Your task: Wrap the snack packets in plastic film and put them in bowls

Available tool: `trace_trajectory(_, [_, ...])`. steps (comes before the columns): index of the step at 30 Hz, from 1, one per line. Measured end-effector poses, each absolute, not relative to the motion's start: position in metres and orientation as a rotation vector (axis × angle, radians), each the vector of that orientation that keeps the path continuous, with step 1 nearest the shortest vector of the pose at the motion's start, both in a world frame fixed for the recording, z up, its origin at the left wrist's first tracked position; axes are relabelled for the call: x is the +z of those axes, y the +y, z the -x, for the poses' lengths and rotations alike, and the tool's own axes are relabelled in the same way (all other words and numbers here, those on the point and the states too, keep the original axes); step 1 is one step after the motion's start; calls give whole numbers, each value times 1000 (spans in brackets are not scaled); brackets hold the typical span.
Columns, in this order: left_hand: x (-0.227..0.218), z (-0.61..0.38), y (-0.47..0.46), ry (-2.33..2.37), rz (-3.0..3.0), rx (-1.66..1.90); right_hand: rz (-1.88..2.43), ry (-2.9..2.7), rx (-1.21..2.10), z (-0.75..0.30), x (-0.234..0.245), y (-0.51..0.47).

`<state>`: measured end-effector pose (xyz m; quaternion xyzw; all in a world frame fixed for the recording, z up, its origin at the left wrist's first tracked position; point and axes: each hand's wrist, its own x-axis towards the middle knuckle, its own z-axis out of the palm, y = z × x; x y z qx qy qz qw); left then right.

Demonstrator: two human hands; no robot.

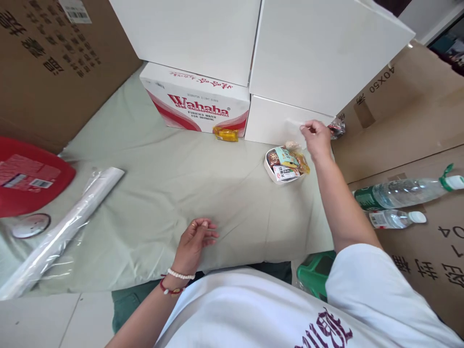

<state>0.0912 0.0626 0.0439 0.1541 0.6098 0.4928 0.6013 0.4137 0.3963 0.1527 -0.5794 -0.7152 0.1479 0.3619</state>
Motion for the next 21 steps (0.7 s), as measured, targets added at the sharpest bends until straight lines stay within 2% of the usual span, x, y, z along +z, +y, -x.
trace_trajectory(3, [64,-104,73,1190,-250,1181,1244,-2053,498,-374,139,302])
trace_trajectory(7, [72,-118,88,1071,-186,1216,882,-2444,792,-317,85,173])
trace_trajectory(9, [66,-119,90,1139,-269,1156,793,-2484,939,-308,61,140])
trace_trajectory(11, [56,-115,88,1246,-366,1112,887,-2358,987,-317,47,135])
trace_trajectory(13, [44,-105,82,1382,-430,1145,1146,-2155,833,-343,44,153])
trace_trajectory(16, [30,-85,67,1627,-494,1243,1584,-1930,417,-391,44,196])
trace_trajectory(21, [17,-52,40,1947,-586,1254,1966,-2093,160,-430,32,237])
